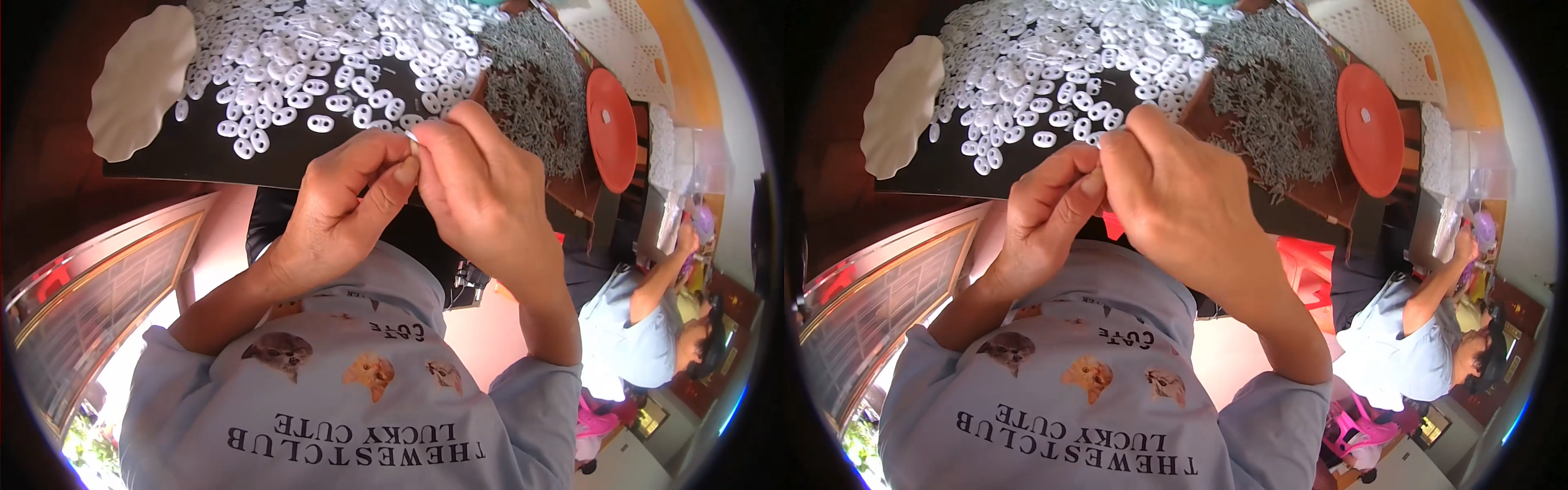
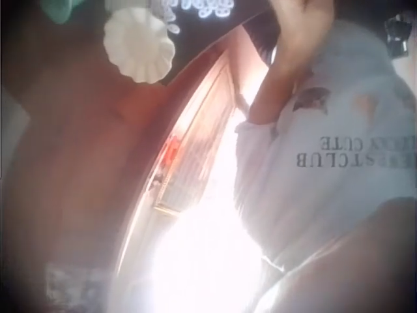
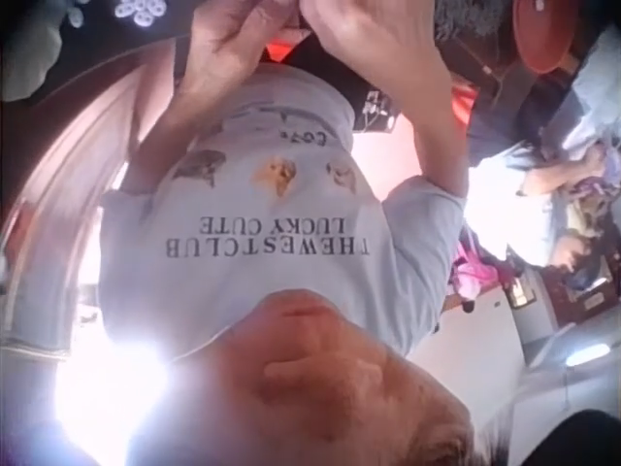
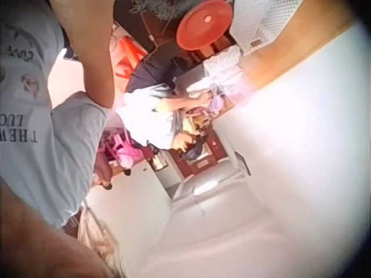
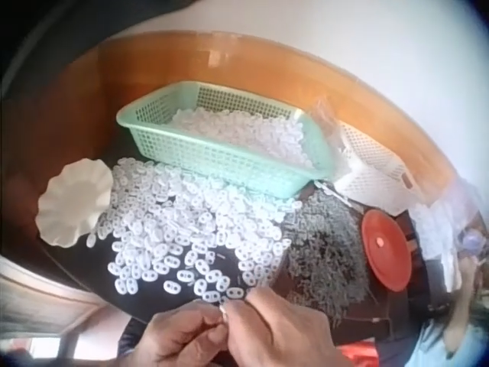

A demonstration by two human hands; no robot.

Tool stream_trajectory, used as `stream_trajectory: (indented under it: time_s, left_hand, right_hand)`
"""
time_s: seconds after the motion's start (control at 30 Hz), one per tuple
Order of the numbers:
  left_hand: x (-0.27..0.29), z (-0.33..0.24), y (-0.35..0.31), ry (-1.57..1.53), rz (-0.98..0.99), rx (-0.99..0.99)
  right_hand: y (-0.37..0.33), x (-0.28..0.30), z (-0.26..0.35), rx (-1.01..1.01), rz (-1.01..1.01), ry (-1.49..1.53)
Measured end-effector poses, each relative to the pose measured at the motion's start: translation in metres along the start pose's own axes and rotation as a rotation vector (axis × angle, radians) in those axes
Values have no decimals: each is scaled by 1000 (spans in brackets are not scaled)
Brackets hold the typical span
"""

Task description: The recorder is assembling small white plastic fasteners by inserting metal springs into them at a table.

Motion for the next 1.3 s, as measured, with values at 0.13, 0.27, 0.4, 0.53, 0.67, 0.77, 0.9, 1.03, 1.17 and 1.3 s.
stream_trajectory:
  time_s: [0.13, 0.27, 0.4, 0.53, 0.67, 0.77, 0.9, 1.03, 1.17, 1.3]
  left_hand:
    - [-12, -2, 2, -55, 75, 1]
    - [-24, 13, 0, -244, 170, 225]
    - [-22, 14, -4, -225, 141, 294]
    - [-21, 5, -1, -219, 73, 169]
    - [-24, 1, -2, -135, 215, 104]
    - [-25, 1, -4, -128, 277, 109]
    - [-27, 2, -6, -54, 415, 135]
    - [-31, 3, -9, -25, 431, 146]
    - [-29, 2, -7, 1, 265, 79]
    - [-30, -12, -6, 224, 154, -150]
  right_hand:
    - [-18, 5, -11, -53, -99, 128]
    - [-33, 5, -17, -118, -170, 373]
    - [-41, 5, -13, -88, -241, 470]
    - [-47, 2, -20, -132, -220, 536]
    - [-51, -3, -25, -220, -164, 670]
    - [-57, -12, -30, -334, -71, 864]
    - [-63, -20, -28, -361, 13, 1003]
    - [-64, -17, -27, -272, -14, 902]
    - [-71, -22, -27, -347, -26, 929]
    - [-84, -20, -31, -419, -285, 1030]
Point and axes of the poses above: each hand's wrist, its own y-axis towards the middle knuckle, its own x-axis out of the back of the hand, z = x × y, the point moved 8 cm from there along y, towards the middle knuckle, and after that the axes turned 11 degrees about y, right-handed, at the moved point
